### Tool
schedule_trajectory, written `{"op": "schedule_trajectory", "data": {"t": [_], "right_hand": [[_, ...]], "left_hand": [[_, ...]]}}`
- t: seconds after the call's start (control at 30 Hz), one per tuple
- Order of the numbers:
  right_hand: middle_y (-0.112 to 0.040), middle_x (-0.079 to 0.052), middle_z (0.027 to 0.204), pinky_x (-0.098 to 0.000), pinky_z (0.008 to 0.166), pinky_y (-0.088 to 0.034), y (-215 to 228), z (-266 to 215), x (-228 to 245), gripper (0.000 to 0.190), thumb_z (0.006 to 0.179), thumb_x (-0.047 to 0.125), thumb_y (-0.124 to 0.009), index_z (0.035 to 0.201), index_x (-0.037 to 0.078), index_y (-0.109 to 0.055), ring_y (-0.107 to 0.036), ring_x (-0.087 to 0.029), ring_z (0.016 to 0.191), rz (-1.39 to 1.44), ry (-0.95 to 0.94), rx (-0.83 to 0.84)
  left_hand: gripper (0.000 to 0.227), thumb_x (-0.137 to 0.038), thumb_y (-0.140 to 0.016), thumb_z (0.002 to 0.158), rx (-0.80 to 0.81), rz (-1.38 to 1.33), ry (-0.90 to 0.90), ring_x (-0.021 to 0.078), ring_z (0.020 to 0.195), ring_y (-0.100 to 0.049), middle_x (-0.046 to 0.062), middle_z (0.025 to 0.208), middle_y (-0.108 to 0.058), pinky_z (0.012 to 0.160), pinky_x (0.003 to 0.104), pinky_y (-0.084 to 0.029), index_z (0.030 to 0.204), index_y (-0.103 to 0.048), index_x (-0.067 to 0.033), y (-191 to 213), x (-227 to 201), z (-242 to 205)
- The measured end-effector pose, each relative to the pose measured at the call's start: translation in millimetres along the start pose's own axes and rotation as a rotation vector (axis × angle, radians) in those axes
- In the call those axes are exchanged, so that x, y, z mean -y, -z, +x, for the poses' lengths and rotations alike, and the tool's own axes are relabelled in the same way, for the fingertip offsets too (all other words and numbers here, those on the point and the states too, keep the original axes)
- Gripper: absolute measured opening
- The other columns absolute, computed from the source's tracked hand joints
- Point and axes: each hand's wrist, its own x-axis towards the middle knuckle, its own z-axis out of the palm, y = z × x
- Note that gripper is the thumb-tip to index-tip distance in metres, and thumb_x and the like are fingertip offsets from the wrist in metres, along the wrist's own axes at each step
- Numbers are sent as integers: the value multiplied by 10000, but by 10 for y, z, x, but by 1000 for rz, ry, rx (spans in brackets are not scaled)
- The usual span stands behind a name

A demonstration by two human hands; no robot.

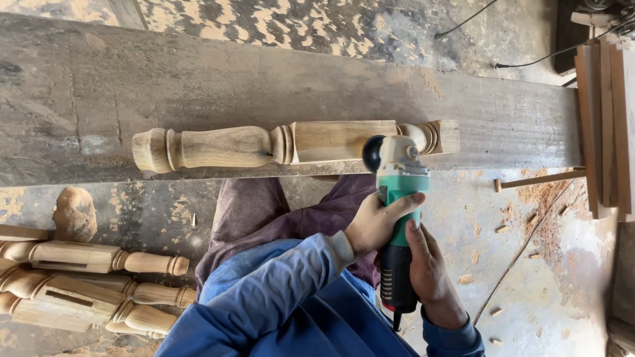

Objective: Sanding decorative wooden furniture legs using an angle grinder with a sanding disc.

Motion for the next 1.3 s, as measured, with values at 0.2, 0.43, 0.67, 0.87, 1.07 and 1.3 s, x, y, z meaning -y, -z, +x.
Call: {"op": "schedule_trajectory", "data": {"t": [0.2, 0.43, 0.67, 0.87, 1.07, 1.3], "right_hand": [[-711, -100, 1109, -275, 765, -557, -357, -28, 159, 560, 1061, 383, -418, 1416, -32, -542, -675, -144, 910, -99, 68, 229], [-700, -147, 1164, -320, 845, -532, -563, 50, 333, 545, 1103, 371, -461, 1481, -21, -492, -658, -206, 991, -189, 77, 488], [-707, -99, 1180, -282, 903, -511, -439, 101, 353, 574, 1046, 402, -464, 1436, -16, -517, -635, -148, 1057, -272, 149, 406], [-718, -116, 1057, -295, 732, -544, -50, 147, 219, 607, 1027, 451, -447, 1412, -9, -547, -669, -164, 873, -189, 30, 165], [-698, -151, 867, -344, 572, -570, 82, 138, 185, 598, 1028, 510, -431, 1250, -23, -589, -692, -215, 653, -44, -47, -41], [-694, -141, 864, -338, 549, -566, -130, 151, 227, 568, 1014, 499, -457, 1253, 3, -593, -686, -222, 636, 22, -29, 6]], "left_hand": [[368, -351, -721, 959, -107, -173, -142, 140, 817, -665, 64, 923, -699, 740, 297, -559, 1049, -675, 3, 185, -163, -395], [376, -338, -712, 965, -269, -239, -263, 166, 803, -688, 92, 927, -728, 739, 299, -571, 1057, -695, 26, 357, -267, -671], [345, -319, -718, 964, -222, -274, -215, 154, 821, -682, 82, 943, -721, 747, 301, -566, 1076, -687, 6, 244, -203, -394], [375, -358, -717, 968, -68, -176, -123, 153, 828, -677, 80, 935, -708, 753, 309, -569, 1064, -674, 2, 49, -93, -13], [504, -462, -716, 919, 39, 13, 9, 158, 854, -668, 93, 968, -698, 750, 309, -568, 1090, -678, 11, -58, -29, 368], [513, -461, -718, 913, 2, 14, 22, 156, 842, -680, 90, 956, -710, 758, 313, -576, 1080, -679, 22, 70, -169, 200]]}}
